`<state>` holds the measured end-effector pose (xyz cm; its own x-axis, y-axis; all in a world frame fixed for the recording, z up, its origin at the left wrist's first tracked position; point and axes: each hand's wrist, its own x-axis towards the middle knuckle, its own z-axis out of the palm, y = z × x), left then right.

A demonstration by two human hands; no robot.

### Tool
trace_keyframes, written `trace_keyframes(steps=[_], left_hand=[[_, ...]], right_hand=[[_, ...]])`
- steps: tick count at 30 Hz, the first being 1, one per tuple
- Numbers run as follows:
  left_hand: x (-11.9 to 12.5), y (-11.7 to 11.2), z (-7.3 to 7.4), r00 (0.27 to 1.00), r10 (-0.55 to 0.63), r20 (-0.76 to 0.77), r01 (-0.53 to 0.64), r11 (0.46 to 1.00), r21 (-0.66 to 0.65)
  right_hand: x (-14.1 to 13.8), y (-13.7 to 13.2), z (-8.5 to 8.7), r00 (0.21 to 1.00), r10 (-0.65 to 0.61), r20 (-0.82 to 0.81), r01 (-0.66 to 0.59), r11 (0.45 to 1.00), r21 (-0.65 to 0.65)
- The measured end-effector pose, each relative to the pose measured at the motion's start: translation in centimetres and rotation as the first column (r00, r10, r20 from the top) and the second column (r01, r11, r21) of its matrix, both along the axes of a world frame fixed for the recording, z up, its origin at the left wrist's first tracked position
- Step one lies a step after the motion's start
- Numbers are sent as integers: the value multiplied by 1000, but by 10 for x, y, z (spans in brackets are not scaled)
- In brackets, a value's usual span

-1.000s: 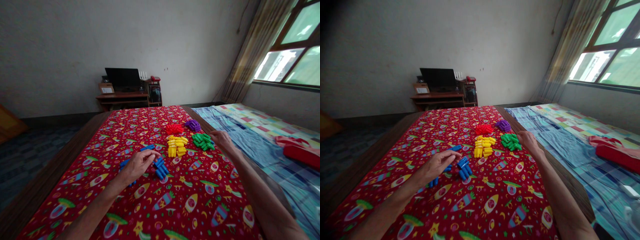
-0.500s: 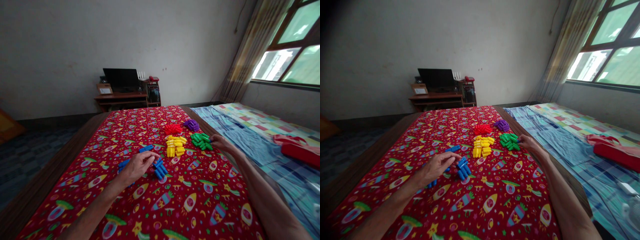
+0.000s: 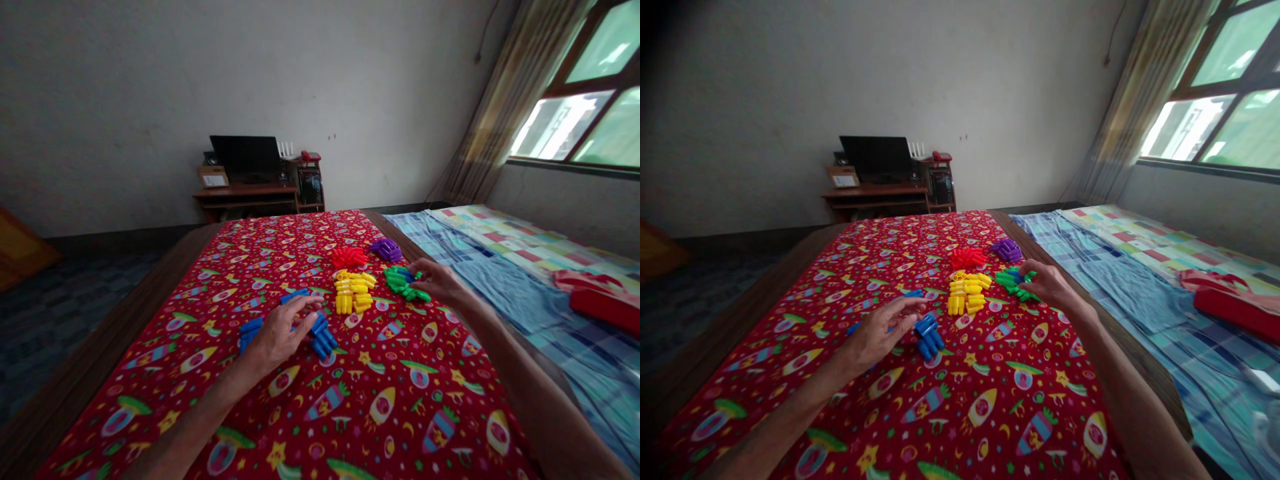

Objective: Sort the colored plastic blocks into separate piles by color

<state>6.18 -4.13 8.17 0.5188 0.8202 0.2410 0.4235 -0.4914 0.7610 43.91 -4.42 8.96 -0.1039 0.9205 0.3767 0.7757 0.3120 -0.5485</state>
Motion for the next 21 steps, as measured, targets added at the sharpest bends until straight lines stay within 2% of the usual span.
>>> trace_keyframes(steps=[2,5,7,9,12,16,18,21], left_hand=[[4,-7,0,999,16,-31,-13,995,98],[11,-19,-1,989,34,-147,-8,985,173],[13,-24,-1,977,39,-208,-8,989,149],[13,-24,-2,971,16,-237,4,996,85],[10,-19,-2,968,-13,-251,16,1000,11],[3,-9,1,973,34,-229,-22,998,54],[1,-6,3,977,61,-205,-50,997,59],[-1,-2,6,990,63,-126,-71,996,-59]], right_hand=[[-41,-8,6,977,174,125,-186,978,93],[-100,-17,3,900,341,272,-404,888,222],[-128,-22,-3,861,399,316,-479,847,233],[-144,-25,-10,843,434,316,-513,826,233],[-150,-24,-16,851,447,274,-513,817,263],[-132,-16,-18,899,387,205,-431,863,264],[-119,-12,-22,909,379,171,-409,889,206],[-105,-11,-30,881,444,165,-454,891,26]])
